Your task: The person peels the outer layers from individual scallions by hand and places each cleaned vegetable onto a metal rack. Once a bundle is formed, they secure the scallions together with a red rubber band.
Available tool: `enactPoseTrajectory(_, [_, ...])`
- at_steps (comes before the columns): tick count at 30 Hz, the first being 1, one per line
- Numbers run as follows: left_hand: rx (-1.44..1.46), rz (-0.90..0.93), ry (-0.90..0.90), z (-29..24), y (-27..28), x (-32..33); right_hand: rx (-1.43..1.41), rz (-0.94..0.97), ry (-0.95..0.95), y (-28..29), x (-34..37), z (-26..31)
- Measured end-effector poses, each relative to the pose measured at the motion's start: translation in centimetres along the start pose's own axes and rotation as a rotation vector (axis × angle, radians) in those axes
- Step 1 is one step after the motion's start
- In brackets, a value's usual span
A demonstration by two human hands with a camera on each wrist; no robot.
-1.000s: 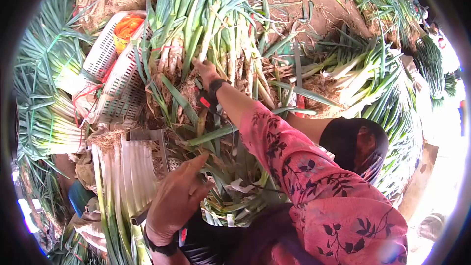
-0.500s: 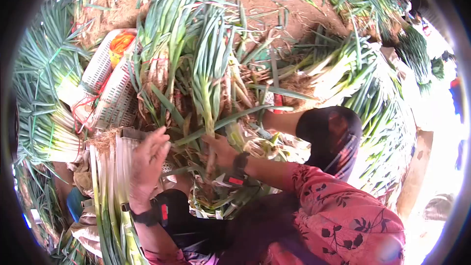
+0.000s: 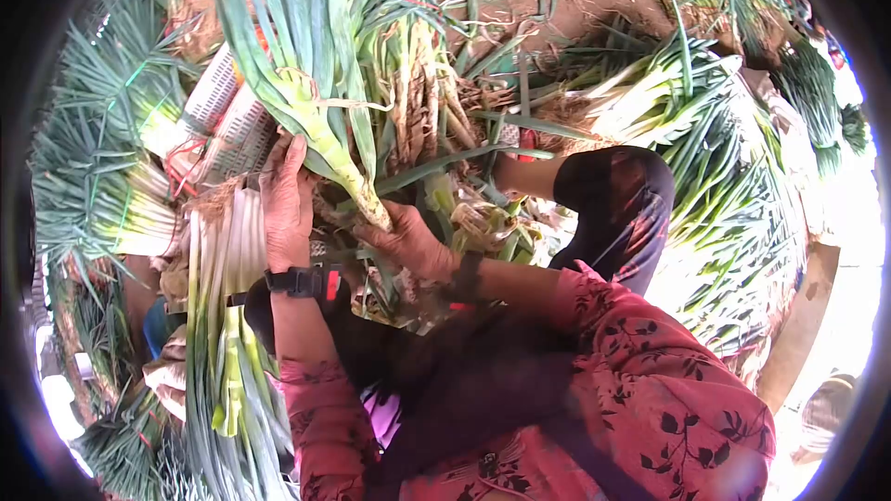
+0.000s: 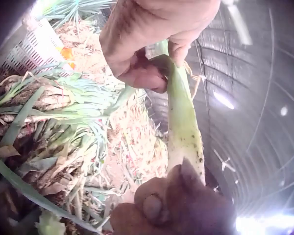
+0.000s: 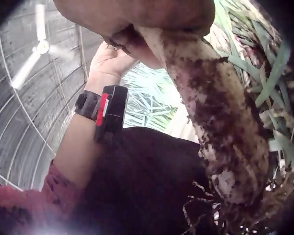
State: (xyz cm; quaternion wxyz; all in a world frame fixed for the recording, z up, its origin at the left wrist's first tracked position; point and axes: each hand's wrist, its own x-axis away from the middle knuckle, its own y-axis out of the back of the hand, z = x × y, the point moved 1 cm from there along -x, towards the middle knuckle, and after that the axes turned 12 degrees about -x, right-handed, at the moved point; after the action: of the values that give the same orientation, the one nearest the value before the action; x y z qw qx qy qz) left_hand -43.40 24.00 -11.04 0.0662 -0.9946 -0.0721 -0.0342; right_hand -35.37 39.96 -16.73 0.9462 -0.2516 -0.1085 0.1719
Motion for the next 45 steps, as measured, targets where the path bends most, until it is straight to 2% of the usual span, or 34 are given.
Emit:
enactPoseTrajectory(1, [-0.007,-0.007,-0.007,-0.5,0.1,0.4,-0.005,0.011,0.002,-0.3,-0.1,0.3])
enactPoseTrajectory(4, [0.120,0.030,-0.208,-0.9,0.2,1.7,0.106,0.069,0.077,-0.7,-0.3,2.2])
enactPoseTrajectory(5, [0.151,0.058,-0.222,-0.9,0.6,1.8,0.090,0.078,0.194,-1.1,-0.5,2.5])
enactPoseTrajectory(6, [0.121,0.047,-0.210,-1.8,0.4,2.7,0.230,0.113,0.230,-1.2,-0.4,3.5])
enactPoseTrajectory(7, [0.055,0.021,-0.274,-1.7,0.4,2.7,0.400,0.073,0.326,-0.5,-1.5,1.7])
enactPoseTrajectory(8, [0.090,0.056,-0.262,-2.3,0.0,3.4,0.427,0.080,0.221,-0.9,-1.2,2.8])
enactPoseTrajectory(9, [0.110,0.080,-0.267,-2.3,0.0,3.5,0.356,0.093,0.354,-1.2,-2.1,1.8])
enactPoseTrajectory(10, [0.070,0.122,-0.315,-2.5,0.1,3.6,0.290,0.138,0.364,-1.7,-2.3,2.1])
enactPoseTrajectory(12, [0.017,0.079,-0.325,-2.6,0.8,3.6,-0.023,0.265,0.124,-2.0,-2.6,1.6])
enactPoseTrajectory(13, [-0.061,0.029,-0.351,-2.9,0.8,3.7,-0.077,0.241,-0.100,-2.8,-0.6,5.7])
enactPoseTrajectory(15, [-0.117,-0.055,-0.297,-4.4,0.2,4.6,0.094,0.166,0.336,-3.1,-2.3,2.8])
enactPoseTrajectory(16, [-0.111,-0.049,-0.295,-4.0,0.3,4.4,0.099,0.159,0.336,-2.9,-3.0,1.6])
enactPoseTrajectory(18, [-0.388,-0.082,-0.581,-3.6,1.0,3.8,0.432,0.009,0.572,-2.2,-3.7,0.8])
enactPoseTrajectory(19, [-0.382,-0.076,-0.583,-3.5,1.3,3.7,0.438,0.002,0.576,-2.1,-3.5,1.3])
enactPoseTrajectory(21, [-0.624,-0.152,-0.598,-3.2,1.5,3.6,0.526,-0.057,0.464,-1.8,-3.0,2.2])
enactPoseTrajectory(23, [-0.697,-0.162,-0.627,-3.3,1.0,3.7,0.553,-0.092,0.442,-1.7,-2.9,2.2])
enactPoseTrajectory(25, [-0.889,-0.264,-0.600,-3.3,0.4,4.0,0.575,-0.126,0.416,-1.8,-3.3,2.0])
enactPoseTrajectory(27, [-1.146,-0.316,-0.579,-3.6,-2.2,6.0,0.590,-0.174,0.495,-1.5,-4.1,1.5])
enactPoseTrajectory(28, [-1.172,-0.314,-0.586,-4.1,-4.2,7.3,0.526,-0.149,0.477,-1.1,-4.5,1.7])
enactPoseTrajectory(29, [-1.040,-0.212,-0.509,-3.8,-5.0,7.9,0.450,-0.099,0.449,-0.9,-5.2,1.6])
enactPoseTrajectory(30, [-0.944,-0.047,-0.454,-3.5,-4.8,8.3,0.219,-0.001,0.423,2.2,-7.1,-2.5])
enactPoseTrajectory(31, [-0.839,0.167,-0.250,-3.1,-3.8,8.2,0.227,-0.040,0.435,2.7,-5.6,-1.7])
enactPoseTrajectory(32, [-0.794,0.318,-0.258,-3.8,-3.8,8.9,0.234,-0.080,0.445,3.0,-4.0,-0.5])
enactPoseTrajectory(33, [-0.866,0.447,-0.274,-3.6,-3.7,8.9,0.350,0.078,0.509,5.1,-5.2,-2.2])
enactPoseTrajectory(34, [-0.763,0.646,-0.287,-3.2,-2.8,8.3,0.199,0.159,0.465,3.5,-4.3,0.4])
enactPoseTrajectory(35, [-0.557,0.749,0.028,-3.9,-1.8,8.1,0.049,0.233,0.411,2.0,-3.4,3.1])
enactPoseTrajectory(36, [-0.528,0.770,0.041,-3.4,0.5,7.0,0.088,0.196,0.323,1.1,-3.5,3.2])
enactPoseTrajectory(38, [-0.810,-0.007,0.190,-11.5,1.8,5.2,0.166,0.132,0.142,-0.7,-3.8,3.5])
enactPoseTrajectory(39, [-0.803,-0.187,-0.017,-10.2,3.7,3.5,0.359,0.124,-0.065,-0.3,-3.5,3.6])
enactPoseTrajectory(40, [-0.678,-0.243,-0.188,-10.0,3.8,2.2,0.426,0.183,0.034,-0.3,-3.6,2.8])
enactPoseTrajectory(41, [-0.683,-0.263,-0.177,-8.5,4.0,0.8,0.421,0.203,0.021,-0.1,-3.7,1.5])
enactPoseTrajectory(43, [0.263,-0.114,-0.188,-6.1,4.0,-0.9,0.465,0.296,0.220,-0.4,-3.8,0.1])
enactPoseTrajectory(44, [0.265,-0.126,-0.187,-5.6,4.2,-0.6,0.597,0.348,0.150,-0.3,-3.3,0.4])
enactPoseTrajectory(45, [0.301,-0.119,-0.167,-5.0,4.4,-0.2,0.598,0.355,0.140,0.0,-3.3,0.7])
